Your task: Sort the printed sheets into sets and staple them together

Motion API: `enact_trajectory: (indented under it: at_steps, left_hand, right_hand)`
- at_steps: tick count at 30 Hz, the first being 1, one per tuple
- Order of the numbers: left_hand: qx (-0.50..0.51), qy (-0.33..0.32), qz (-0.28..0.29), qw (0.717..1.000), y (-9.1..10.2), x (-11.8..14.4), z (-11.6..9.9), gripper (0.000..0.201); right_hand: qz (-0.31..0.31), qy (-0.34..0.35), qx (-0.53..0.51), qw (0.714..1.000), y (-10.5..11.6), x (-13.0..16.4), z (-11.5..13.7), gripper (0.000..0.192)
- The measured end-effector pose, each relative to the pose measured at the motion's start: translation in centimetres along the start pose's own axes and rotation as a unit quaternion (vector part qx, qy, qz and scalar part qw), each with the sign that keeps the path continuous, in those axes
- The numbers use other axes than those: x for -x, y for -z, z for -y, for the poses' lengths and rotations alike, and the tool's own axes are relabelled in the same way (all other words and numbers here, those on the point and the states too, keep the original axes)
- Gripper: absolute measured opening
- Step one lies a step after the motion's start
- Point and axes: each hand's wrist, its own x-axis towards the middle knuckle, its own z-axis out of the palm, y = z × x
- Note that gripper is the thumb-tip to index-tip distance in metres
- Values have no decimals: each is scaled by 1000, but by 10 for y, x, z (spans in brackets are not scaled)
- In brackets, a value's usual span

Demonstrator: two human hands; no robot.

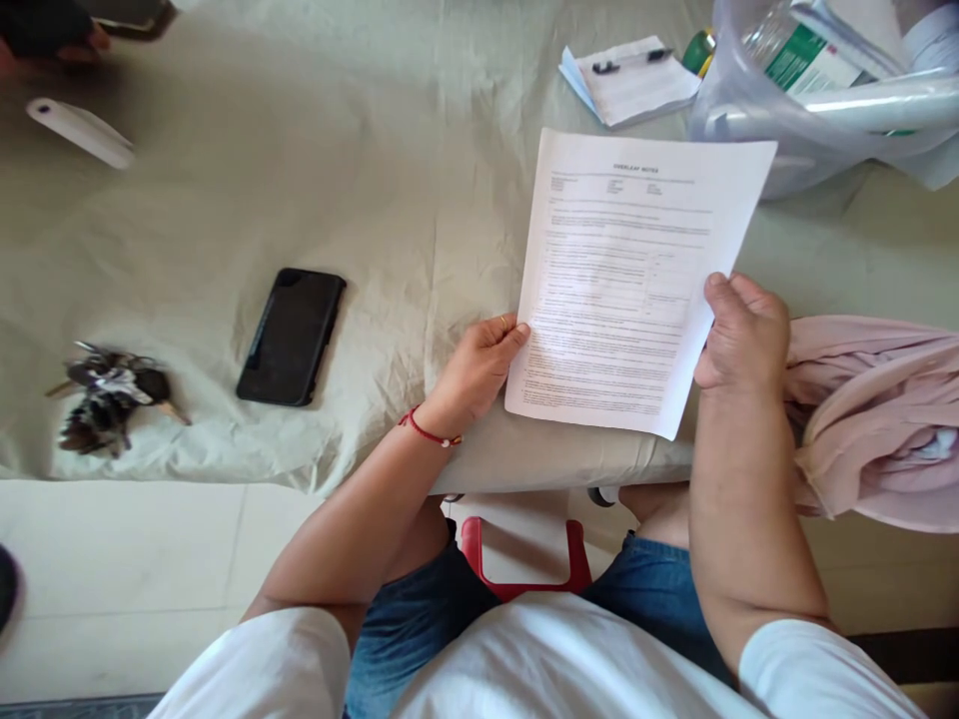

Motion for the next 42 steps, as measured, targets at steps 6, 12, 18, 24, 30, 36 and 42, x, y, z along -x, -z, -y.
enact_trajectory:
  at_steps: [6,12,18,24,30,36,42]
  left_hand:
    - [-95,69,101,988,9,4,-7,51]
    - [-193,95,129,968,13,8,-19,40]
    - [-174,148,147,962,12,12,-23,19]
    - [-141,112,166,970,13,13,-21,20]
    - [-179,93,115,973,13,13,-21,27]
    - [-216,88,137,963,17,18,-33,35]
    - [-219,-21,49,974,22,16,-36,60]
  right_hand:
    - [-71,5,-30,997,7,-12,-2,7]
    - [-70,-7,-36,997,11,-16,-2,8]
    - [-102,18,-7,995,16,-21,-7,11]
    - [-93,31,-9,995,20,-24,-13,20]
    - [-111,22,0,994,19,-24,-13,19]
    - [-69,-8,1,998,24,-21,-8,23]
    - [32,-87,5,996,19,-8,-3,46]
